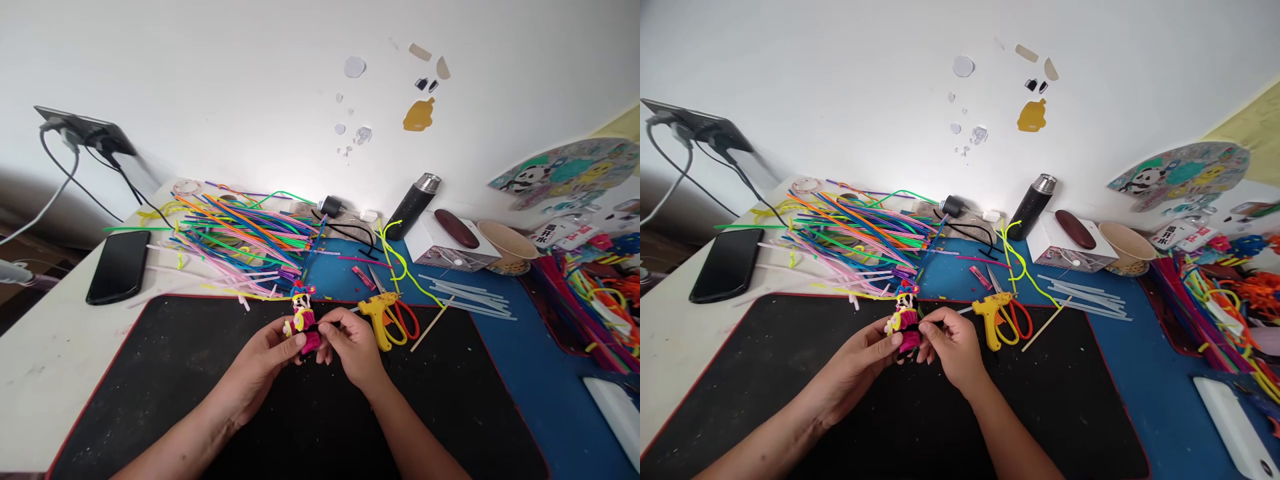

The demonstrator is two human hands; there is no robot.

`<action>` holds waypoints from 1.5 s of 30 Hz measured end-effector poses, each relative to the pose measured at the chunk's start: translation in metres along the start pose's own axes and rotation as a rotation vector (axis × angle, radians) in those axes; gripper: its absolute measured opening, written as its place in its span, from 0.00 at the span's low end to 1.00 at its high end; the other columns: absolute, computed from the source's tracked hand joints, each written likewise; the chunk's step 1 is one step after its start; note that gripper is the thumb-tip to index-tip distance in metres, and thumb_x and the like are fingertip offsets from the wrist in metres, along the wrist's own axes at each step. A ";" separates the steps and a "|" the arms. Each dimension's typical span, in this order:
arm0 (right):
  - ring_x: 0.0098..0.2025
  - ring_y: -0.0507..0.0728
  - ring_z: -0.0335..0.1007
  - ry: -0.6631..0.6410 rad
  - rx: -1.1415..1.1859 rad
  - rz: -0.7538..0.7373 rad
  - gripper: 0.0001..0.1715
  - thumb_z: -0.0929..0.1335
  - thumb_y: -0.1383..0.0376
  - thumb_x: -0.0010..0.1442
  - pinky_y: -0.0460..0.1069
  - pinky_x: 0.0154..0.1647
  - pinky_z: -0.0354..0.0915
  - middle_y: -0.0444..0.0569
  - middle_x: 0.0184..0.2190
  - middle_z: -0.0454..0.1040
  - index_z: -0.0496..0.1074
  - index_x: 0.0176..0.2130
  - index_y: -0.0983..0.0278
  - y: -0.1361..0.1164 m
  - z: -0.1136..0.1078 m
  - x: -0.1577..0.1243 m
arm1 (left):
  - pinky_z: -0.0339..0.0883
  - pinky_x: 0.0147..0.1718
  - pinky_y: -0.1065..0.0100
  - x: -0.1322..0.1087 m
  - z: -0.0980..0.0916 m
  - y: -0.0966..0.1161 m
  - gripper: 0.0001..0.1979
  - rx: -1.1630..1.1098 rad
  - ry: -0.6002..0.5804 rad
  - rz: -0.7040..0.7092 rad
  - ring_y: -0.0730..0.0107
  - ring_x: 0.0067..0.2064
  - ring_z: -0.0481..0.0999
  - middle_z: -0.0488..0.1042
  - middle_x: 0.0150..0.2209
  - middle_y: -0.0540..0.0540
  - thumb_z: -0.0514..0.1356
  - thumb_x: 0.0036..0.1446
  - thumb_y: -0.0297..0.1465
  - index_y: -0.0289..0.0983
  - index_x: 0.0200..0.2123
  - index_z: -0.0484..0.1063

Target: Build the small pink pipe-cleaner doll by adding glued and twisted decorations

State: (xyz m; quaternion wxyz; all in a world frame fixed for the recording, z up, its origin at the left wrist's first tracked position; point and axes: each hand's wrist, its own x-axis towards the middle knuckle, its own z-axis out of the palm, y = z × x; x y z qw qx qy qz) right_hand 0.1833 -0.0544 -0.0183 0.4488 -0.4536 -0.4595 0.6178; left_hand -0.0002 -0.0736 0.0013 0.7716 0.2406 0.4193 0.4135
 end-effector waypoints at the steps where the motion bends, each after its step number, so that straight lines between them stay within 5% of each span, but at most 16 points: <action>1: 0.17 0.52 0.73 0.003 -0.029 -0.007 0.22 0.76 0.49 0.62 0.43 0.18 0.65 0.41 0.18 0.74 0.74 0.34 0.64 -0.001 0.001 -0.001 | 0.63 0.41 0.64 0.000 0.000 0.000 0.23 0.006 0.021 -0.001 0.60 0.42 0.73 0.80 0.41 0.41 0.76 0.51 0.41 0.35 0.47 0.81; 15: 0.19 0.52 0.74 -0.027 -0.184 -0.048 0.16 0.73 0.54 0.65 0.44 0.19 0.66 0.42 0.20 0.74 0.77 0.34 0.63 -0.001 0.010 -0.004 | 0.66 0.44 0.65 0.002 0.001 0.000 0.21 -0.045 0.117 0.052 0.63 0.40 0.75 0.81 0.37 0.44 0.81 0.43 0.38 0.35 0.39 0.84; 28: 0.23 0.54 0.76 -0.024 -0.228 -0.146 0.11 0.73 0.57 0.66 0.45 0.19 0.68 0.46 0.27 0.79 0.79 0.35 0.61 -0.005 0.011 -0.001 | 0.66 0.41 0.66 0.004 -0.002 0.003 0.16 -0.064 0.029 0.058 0.66 0.36 0.73 0.79 0.33 0.45 0.79 0.47 0.35 0.34 0.36 0.82; 45: 0.24 0.53 0.74 0.003 -0.298 -0.219 0.10 0.72 0.59 0.68 0.47 0.24 0.69 0.47 0.30 0.79 0.81 0.36 0.60 -0.004 0.009 0.004 | 0.70 0.48 0.64 0.009 -0.003 -0.002 0.20 -0.119 0.075 0.050 0.63 0.42 0.78 0.82 0.39 0.43 0.80 0.46 0.33 0.35 0.41 0.83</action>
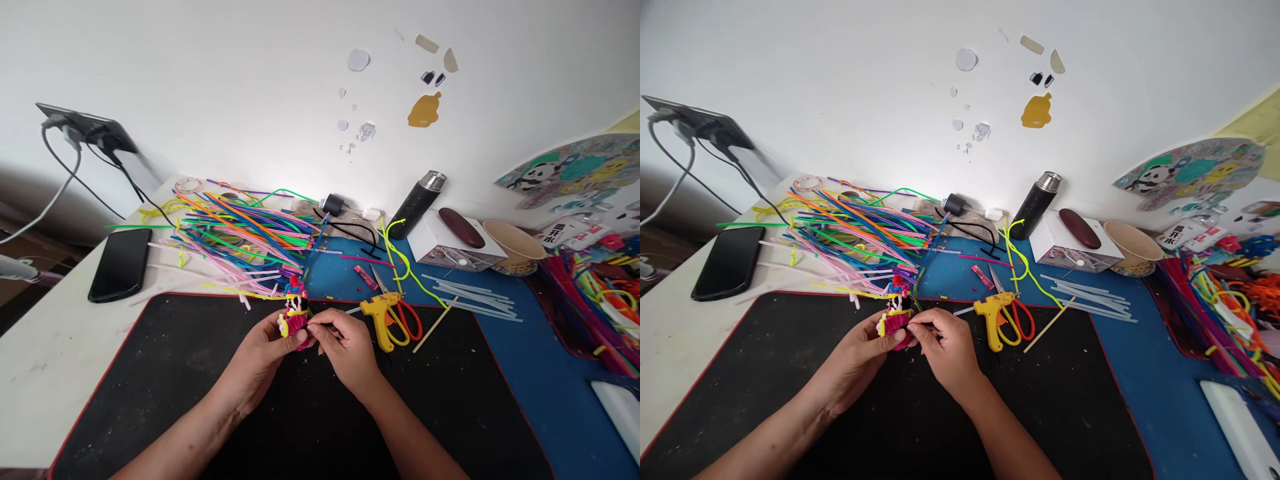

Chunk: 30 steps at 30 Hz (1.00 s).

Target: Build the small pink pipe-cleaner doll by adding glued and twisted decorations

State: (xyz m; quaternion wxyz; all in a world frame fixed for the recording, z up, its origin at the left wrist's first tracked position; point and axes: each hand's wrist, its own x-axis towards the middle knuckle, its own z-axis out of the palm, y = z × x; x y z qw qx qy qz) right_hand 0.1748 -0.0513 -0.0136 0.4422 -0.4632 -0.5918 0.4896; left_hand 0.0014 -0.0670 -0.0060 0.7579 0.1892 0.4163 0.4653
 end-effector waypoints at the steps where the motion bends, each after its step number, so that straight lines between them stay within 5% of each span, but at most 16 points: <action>1: 0.23 0.53 0.73 0.009 0.016 0.019 0.10 0.73 0.59 0.67 0.47 0.23 0.69 0.47 0.29 0.78 0.80 0.35 0.60 0.001 0.000 0.001 | 0.70 0.47 0.65 0.002 0.001 0.000 0.20 0.016 -0.001 0.013 0.63 0.42 0.78 0.82 0.39 0.43 0.80 0.46 0.33 0.35 0.41 0.83; 9: 0.21 0.51 0.71 0.085 0.256 0.146 0.14 0.76 0.54 0.62 0.46 0.21 0.69 0.45 0.27 0.78 0.79 0.35 0.62 0.015 -0.011 0.018 | 0.67 0.45 0.64 0.027 0.022 0.012 0.20 0.099 -0.018 0.100 0.64 0.40 0.77 0.81 0.36 0.47 0.81 0.43 0.35 0.36 0.38 0.82; 22: 0.22 0.50 0.67 0.190 0.758 0.217 0.23 0.84 0.52 0.49 0.43 0.19 0.63 0.41 0.25 0.76 0.77 0.34 0.62 0.026 -0.035 0.048 | 0.65 0.54 0.60 0.040 0.040 0.036 0.25 0.210 -0.332 0.104 0.58 0.49 0.76 0.81 0.46 0.43 0.79 0.48 0.35 0.39 0.50 0.81; 30: 0.26 0.50 0.70 0.166 0.908 0.189 0.21 0.85 0.56 0.49 0.44 0.24 0.67 0.41 0.31 0.79 0.80 0.39 0.59 0.024 -0.046 0.053 | 0.68 0.43 0.65 0.041 0.040 0.034 0.24 0.150 -0.263 0.096 0.62 0.44 0.77 0.79 0.47 0.41 0.77 0.52 0.40 0.38 0.50 0.80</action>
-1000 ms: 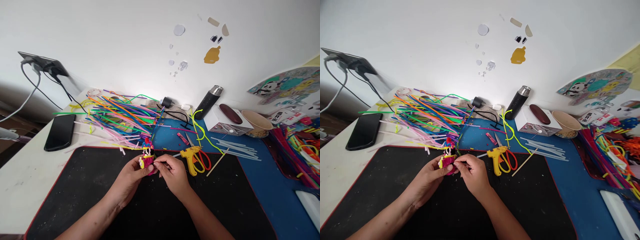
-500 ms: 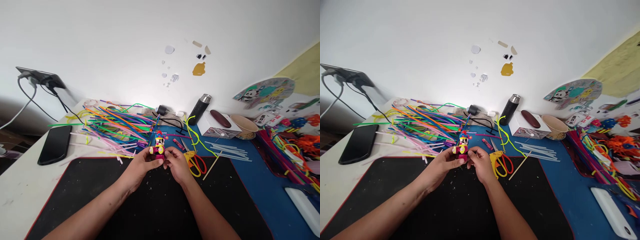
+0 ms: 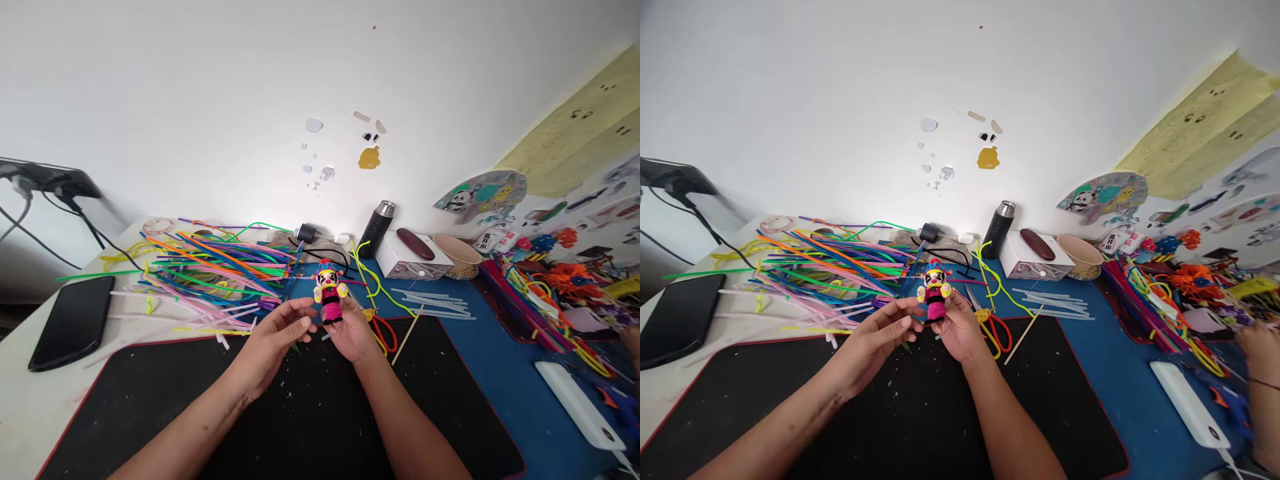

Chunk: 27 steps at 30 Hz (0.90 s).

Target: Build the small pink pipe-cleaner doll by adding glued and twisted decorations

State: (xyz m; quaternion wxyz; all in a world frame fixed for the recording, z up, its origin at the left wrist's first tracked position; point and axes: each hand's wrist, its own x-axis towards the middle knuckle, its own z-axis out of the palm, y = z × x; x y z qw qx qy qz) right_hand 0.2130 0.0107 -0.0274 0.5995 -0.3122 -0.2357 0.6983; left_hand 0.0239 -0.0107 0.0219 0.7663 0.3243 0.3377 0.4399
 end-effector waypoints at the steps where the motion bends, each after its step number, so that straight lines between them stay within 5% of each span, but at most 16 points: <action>1: 0.27 0.50 0.71 -0.013 0.010 0.000 0.21 0.85 0.56 0.49 0.44 0.24 0.67 0.42 0.31 0.80 0.80 0.39 0.59 -0.001 -0.001 0.001 | 0.69 0.42 0.65 0.001 0.000 0.000 0.24 0.025 0.000 0.021 0.63 0.43 0.76 0.78 0.46 0.42 0.76 0.53 0.41 0.38 0.50 0.80; 9: 0.28 0.51 0.73 -0.035 0.048 0.017 0.19 0.84 0.58 0.52 0.44 0.24 0.67 0.43 0.34 0.81 0.79 0.40 0.59 0.007 -0.008 0.002 | 0.71 0.47 0.60 0.017 -0.010 -0.001 0.20 0.620 0.099 0.535 0.63 0.46 0.75 0.72 0.48 0.46 0.67 0.64 0.37 0.44 0.56 0.69; 12: 0.28 0.51 0.73 -0.047 0.058 0.044 0.20 0.84 0.58 0.52 0.43 0.23 0.66 0.44 0.35 0.82 0.79 0.40 0.59 0.009 -0.009 0.001 | 0.72 0.50 0.58 0.018 -0.015 0.003 0.24 0.841 0.044 0.709 0.61 0.51 0.74 0.70 0.55 0.43 0.66 0.66 0.34 0.47 0.62 0.65; 20: 0.28 0.51 0.73 -0.102 0.031 0.075 0.19 0.83 0.58 0.53 0.43 0.23 0.68 0.44 0.34 0.82 0.80 0.42 0.57 0.012 -0.009 -0.002 | 0.66 0.64 0.47 0.020 -0.015 0.026 0.35 1.164 -0.105 0.828 0.47 0.72 0.60 0.62 0.70 0.38 0.65 0.67 0.36 0.50 0.72 0.55; 27: 0.29 0.53 0.76 -0.164 0.002 0.082 0.22 0.83 0.52 0.54 0.44 0.22 0.67 0.44 0.32 0.81 0.79 0.43 0.58 0.017 -0.011 -0.004 | 0.56 0.71 0.42 0.023 -0.020 0.037 0.46 1.173 -0.207 0.768 0.45 0.76 0.54 0.55 0.75 0.38 0.68 0.64 0.36 0.51 0.76 0.45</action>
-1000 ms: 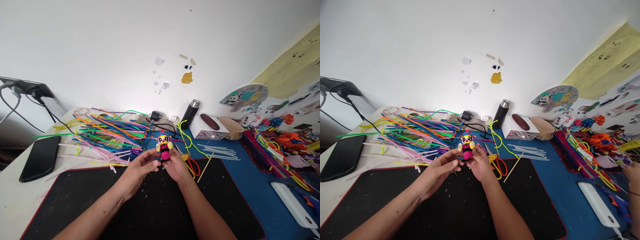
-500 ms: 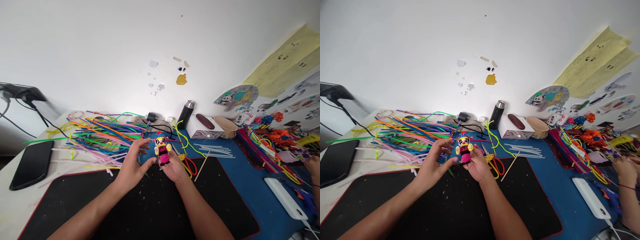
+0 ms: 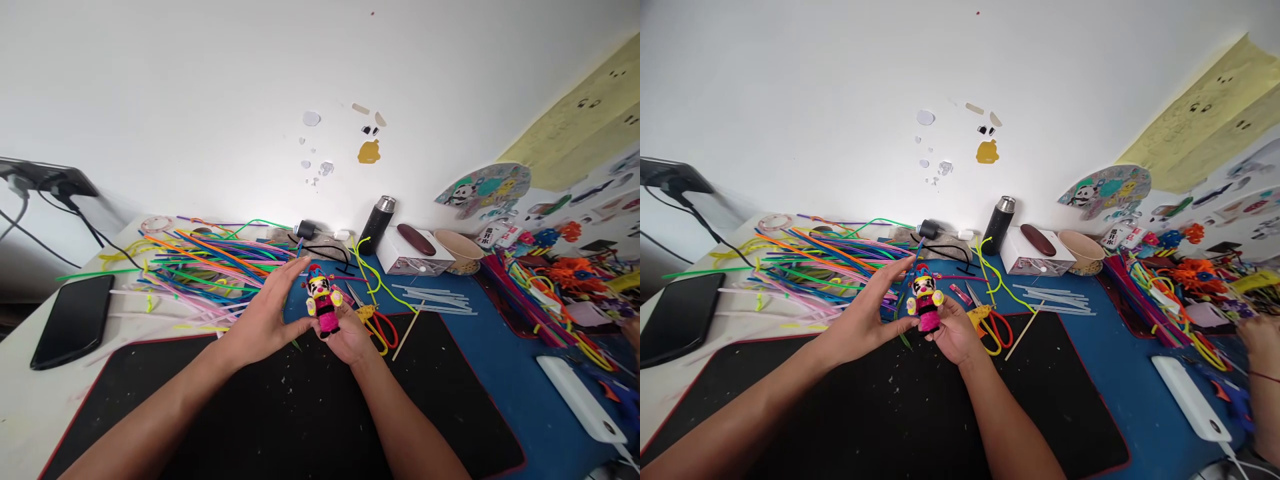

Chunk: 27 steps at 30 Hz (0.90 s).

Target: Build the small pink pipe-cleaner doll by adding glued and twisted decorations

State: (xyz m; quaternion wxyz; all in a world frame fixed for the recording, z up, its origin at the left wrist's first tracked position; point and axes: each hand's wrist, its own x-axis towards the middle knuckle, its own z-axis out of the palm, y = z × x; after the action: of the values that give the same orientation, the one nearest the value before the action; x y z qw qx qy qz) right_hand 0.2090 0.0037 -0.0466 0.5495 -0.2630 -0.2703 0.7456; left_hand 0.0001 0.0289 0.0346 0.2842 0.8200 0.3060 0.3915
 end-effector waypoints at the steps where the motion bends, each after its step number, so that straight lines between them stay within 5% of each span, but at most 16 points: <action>1: 0.29 0.54 0.76 -0.008 -0.007 0.003 0.22 0.82 0.52 0.54 0.44 0.22 0.67 0.44 0.32 0.81 0.79 0.44 0.58 0.001 0.000 0.000 | 0.56 0.71 0.42 0.000 -0.001 -0.001 0.47 -0.018 -0.016 -0.006 0.45 0.76 0.55 0.54 0.76 0.38 0.68 0.64 0.36 0.51 0.77 0.44; 8: 0.28 0.55 0.77 -0.022 -0.038 0.021 0.24 0.82 0.51 0.54 0.45 0.20 0.67 0.47 0.33 0.82 0.79 0.43 0.60 0.009 -0.003 0.000 | 0.56 0.71 0.43 -0.001 -0.004 -0.005 0.50 -0.154 -0.110 -0.082 0.45 0.75 0.58 0.53 0.76 0.40 0.69 0.63 0.36 0.53 0.77 0.41; 21: 0.27 0.53 0.75 -0.011 -0.012 0.048 0.24 0.83 0.51 0.52 0.45 0.21 0.69 0.46 0.33 0.81 0.79 0.42 0.59 0.007 -0.002 -0.003 | 0.63 0.67 0.46 -0.003 0.000 -0.001 0.48 -0.237 -0.058 -0.204 0.45 0.71 0.65 0.57 0.75 0.38 0.70 0.62 0.41 0.51 0.77 0.47; 27: 0.26 0.52 0.72 0.004 -0.015 0.052 0.25 0.83 0.51 0.51 0.45 0.23 0.68 0.45 0.32 0.80 0.79 0.44 0.59 0.006 0.002 -0.003 | 0.66 0.65 0.46 -0.010 0.005 -0.005 0.48 -0.267 -0.014 -0.244 0.48 0.66 0.71 0.68 0.67 0.38 0.70 0.61 0.39 0.51 0.76 0.48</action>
State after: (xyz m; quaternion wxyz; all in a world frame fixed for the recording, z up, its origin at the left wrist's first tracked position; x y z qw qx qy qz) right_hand 0.2049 -0.0013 -0.0490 0.5284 -0.2752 -0.2679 0.7571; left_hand -0.0017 0.0239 0.0239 0.4379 0.7346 0.3465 0.3854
